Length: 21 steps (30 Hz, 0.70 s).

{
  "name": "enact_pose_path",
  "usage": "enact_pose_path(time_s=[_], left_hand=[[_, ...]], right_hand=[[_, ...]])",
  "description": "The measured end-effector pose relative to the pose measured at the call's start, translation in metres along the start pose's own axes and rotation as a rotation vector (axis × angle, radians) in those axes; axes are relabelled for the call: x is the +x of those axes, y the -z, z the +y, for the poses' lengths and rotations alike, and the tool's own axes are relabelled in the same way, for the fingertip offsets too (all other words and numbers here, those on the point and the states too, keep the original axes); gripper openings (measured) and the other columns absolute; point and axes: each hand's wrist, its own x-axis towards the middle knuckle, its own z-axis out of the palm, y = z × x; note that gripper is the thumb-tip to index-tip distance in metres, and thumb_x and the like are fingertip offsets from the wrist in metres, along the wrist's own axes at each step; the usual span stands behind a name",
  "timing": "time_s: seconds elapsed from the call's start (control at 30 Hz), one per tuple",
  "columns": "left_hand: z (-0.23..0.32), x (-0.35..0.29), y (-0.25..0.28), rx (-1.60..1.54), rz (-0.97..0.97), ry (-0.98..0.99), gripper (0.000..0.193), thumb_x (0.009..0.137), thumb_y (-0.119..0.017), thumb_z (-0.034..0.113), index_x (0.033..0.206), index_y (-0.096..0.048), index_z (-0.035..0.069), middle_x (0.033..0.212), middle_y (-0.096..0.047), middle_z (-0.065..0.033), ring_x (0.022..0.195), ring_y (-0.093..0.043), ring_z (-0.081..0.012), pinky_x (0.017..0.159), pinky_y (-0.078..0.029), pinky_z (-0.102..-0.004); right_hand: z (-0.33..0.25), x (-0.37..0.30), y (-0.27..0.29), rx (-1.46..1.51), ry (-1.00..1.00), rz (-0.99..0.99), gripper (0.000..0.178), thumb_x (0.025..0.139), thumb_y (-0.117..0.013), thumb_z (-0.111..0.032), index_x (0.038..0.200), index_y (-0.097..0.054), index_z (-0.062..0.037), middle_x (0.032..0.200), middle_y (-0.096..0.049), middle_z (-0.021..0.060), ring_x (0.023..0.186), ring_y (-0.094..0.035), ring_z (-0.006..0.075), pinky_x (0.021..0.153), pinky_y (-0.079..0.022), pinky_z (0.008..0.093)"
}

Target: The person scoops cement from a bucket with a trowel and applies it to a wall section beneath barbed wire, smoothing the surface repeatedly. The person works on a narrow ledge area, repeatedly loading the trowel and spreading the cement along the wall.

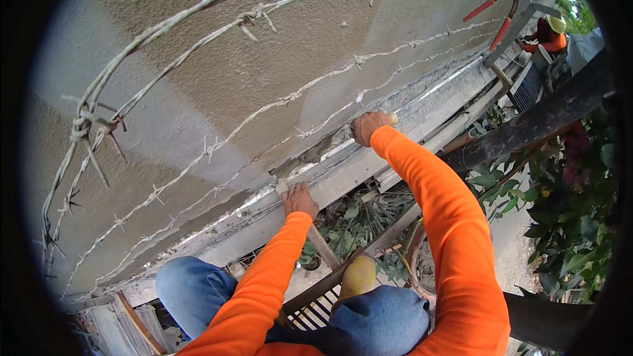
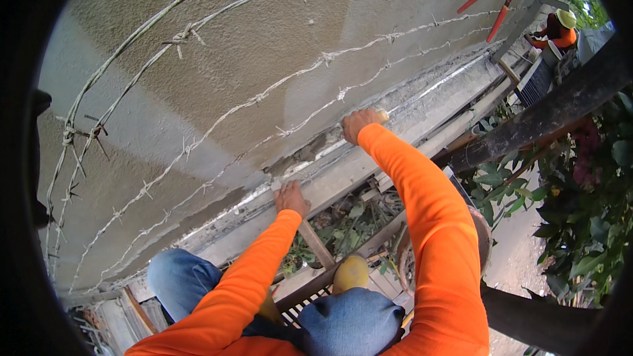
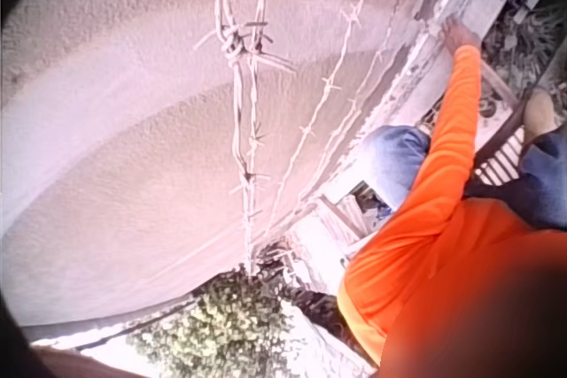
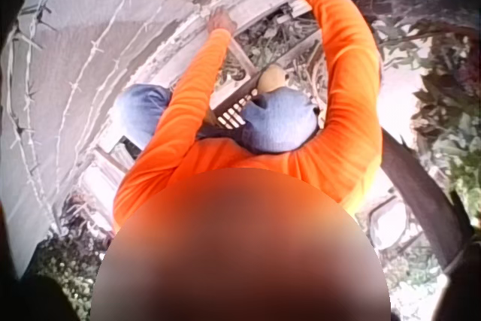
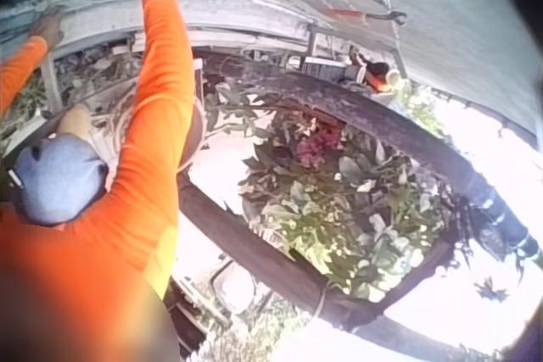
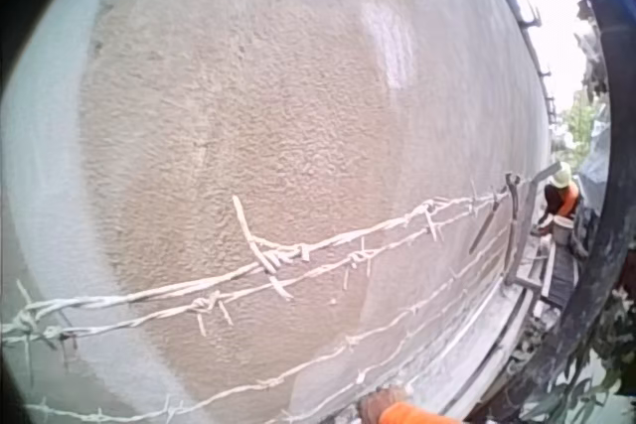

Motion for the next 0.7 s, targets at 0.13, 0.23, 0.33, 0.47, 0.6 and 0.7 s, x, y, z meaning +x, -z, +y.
enact_pose_path(time_s=[0.13,0.23,0.33,0.47,0.6,0.7], left_hand=[[0.000,0.001,-0.003,0.012,0.010,-0.002,0.066,0.078,-0.080,0.025,0.136,-0.053,0.007,0.135,-0.059,-0.0113,0.134,-0.050,-0.0295,0.108,-0.035,-0.0440],[-0.002,0.002,-0.005,0.005,0.016,-0.011,0.067,0.078,-0.080,0.025,0.137,-0.053,0.007,0.136,-0.059,-0.0115,0.134,-0.050,-0.0297,0.109,-0.035,-0.0442],[-0.004,0.003,-0.004,-0.019,-0.005,-0.009,0.068,0.078,-0.080,0.026,0.137,-0.053,0.007,0.138,-0.059,-0.0118,0.136,-0.049,-0.0307,0.110,-0.034,-0.0449],[-0.002,0.004,-0.002,-0.016,-0.036,0.011,0.069,0.077,-0.079,0.026,0.138,-0.053,0.008,0.141,-0.058,-0.0122,0.139,-0.047,-0.0316,0.112,-0.033,-0.0459],[-0.003,0.005,-0.001,-0.011,-0.050,0.019,0.070,0.077,-0.079,0.025,0.139,-0.052,0.007,0.140,-0.058,-0.0121,0.139,-0.047,-0.0311,0.112,-0.033,-0.0456],[-0.005,0.005,-0.002,-0.008,-0.053,0.005,0.071,0.078,-0.079,0.025,0.140,-0.051,0.007,0.140,-0.058,-0.0122,0.139,-0.048,-0.0314,0.112,-0.033,-0.0459]], right_hand=[[0.000,0.005,0.018,0.058,-0.018,-0.066,0.042,0.096,-0.059,-0.049,0.105,-0.078,-0.0127,0.106,-0.077,0.0145,0.107,-0.071,0.0355,0.095,-0.053,0.0471],[0.014,-0.004,0.034,0.096,0.046,-0.080,0.040,0.094,-0.061,-0.045,0.110,-0.078,-0.0133,0.108,-0.077,0.0149,0.105,-0.073,0.0359,0.096,-0.054,0.0470],[0.030,-0.020,0.043,0.154,0.058,-0.053,0.039,0.092,-0.062,-0.045,0.111,-0.079,-0.0148,0.109,-0.077,0.0147,0.104,-0.073,0.0358,0.095,-0.056,0.0465],[0.029,-0.025,0.037,0.012,0.010,-0.061,0.038,0.094,-0.063,-0.050,0.106,-0.079,-0.0182,0.101,-0.078,0.0129,0.101,-0.073,0.0366,0.092,-0.055,0.0497],[0.008,-0.013,0.015,-0.085,0.082,-0.083,0.039,0.093,-0.063,-0.051,0.107,-0.079,-0.0180,0.104,-0.078,0.0124,0.102,-0.073,0.0339,0.091,-0.055,0.0483],[-0.007,-0.005,-0.003,-0.076,0.087,-0.100,0.043,0.093,-0.062,-0.053,0.108,-0.078,-0.0157,0.107,-0.078,0.0126,0.104,-0.073,0.0333,0.092,-0.055,0.0479]])
